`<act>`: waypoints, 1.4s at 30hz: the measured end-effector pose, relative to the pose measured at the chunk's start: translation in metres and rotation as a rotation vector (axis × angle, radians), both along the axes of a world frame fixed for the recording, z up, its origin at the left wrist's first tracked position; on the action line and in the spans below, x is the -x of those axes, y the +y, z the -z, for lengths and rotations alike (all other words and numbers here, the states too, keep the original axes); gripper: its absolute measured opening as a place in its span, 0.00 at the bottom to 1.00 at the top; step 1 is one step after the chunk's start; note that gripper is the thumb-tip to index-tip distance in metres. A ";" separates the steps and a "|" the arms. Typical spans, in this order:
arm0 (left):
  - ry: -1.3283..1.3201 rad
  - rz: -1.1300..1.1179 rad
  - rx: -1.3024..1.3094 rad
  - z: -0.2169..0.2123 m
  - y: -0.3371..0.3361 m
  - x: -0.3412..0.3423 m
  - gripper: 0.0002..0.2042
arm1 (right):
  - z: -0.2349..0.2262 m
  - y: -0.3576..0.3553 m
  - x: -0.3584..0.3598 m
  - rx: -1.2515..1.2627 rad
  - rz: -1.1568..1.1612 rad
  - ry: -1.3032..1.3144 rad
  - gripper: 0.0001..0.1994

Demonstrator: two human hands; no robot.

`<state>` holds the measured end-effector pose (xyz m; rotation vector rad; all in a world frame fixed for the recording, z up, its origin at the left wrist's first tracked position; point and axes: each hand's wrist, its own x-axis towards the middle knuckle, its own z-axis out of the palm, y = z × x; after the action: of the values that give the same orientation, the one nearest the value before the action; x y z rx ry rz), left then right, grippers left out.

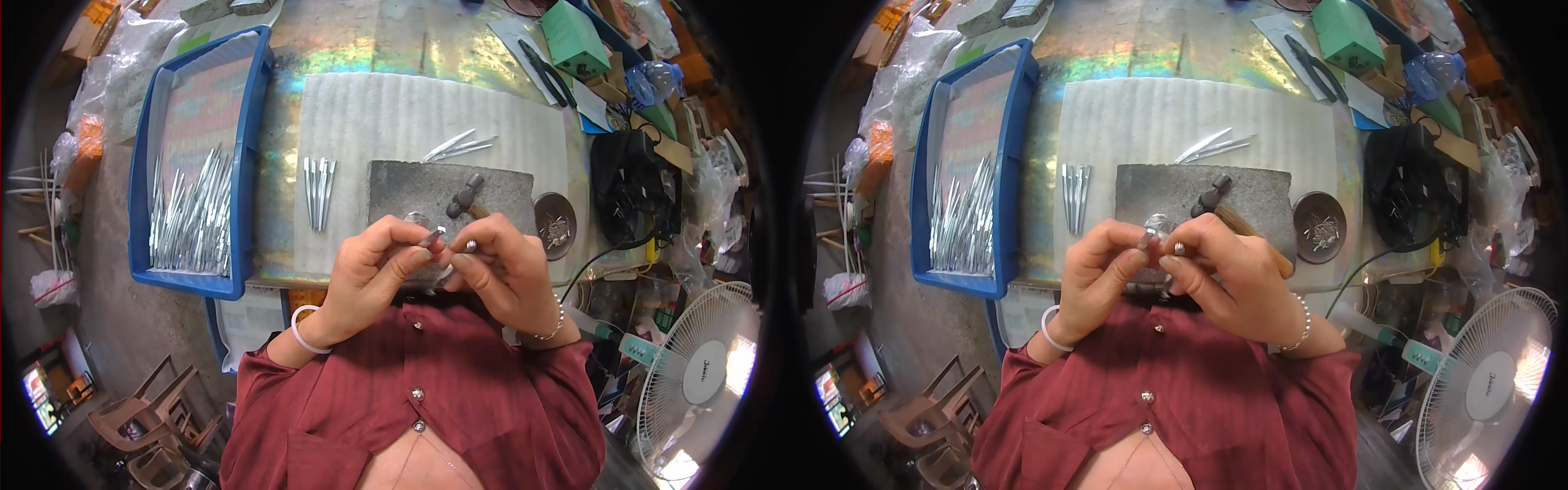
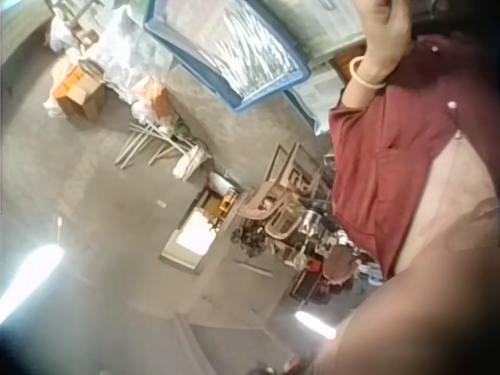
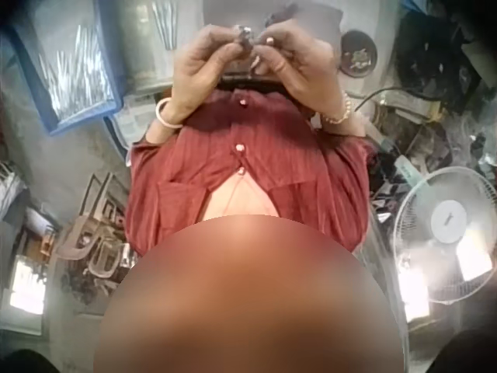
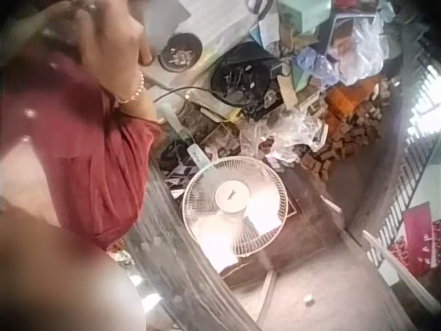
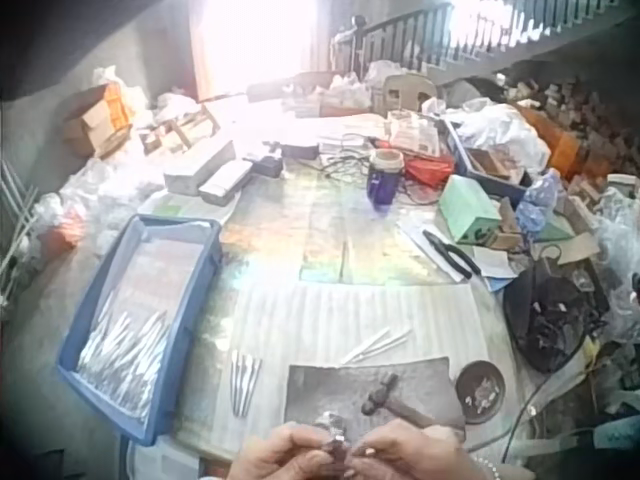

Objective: Using a hammer and a metal punch to stamp marks onto small metal rods on a stone anvil.

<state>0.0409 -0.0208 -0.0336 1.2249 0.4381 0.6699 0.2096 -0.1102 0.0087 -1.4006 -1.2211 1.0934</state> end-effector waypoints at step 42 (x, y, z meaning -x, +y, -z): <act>0.313 0.391 0.361 -0.010 0.021 -0.002 0.08 | 0.044 0.019 0.003 0.319 0.161 0.826 0.08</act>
<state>0.0427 0.0005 -0.0236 1.0299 0.5333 0.0558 0.2066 -0.0913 -0.0349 -1.0532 -0.3448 1.5734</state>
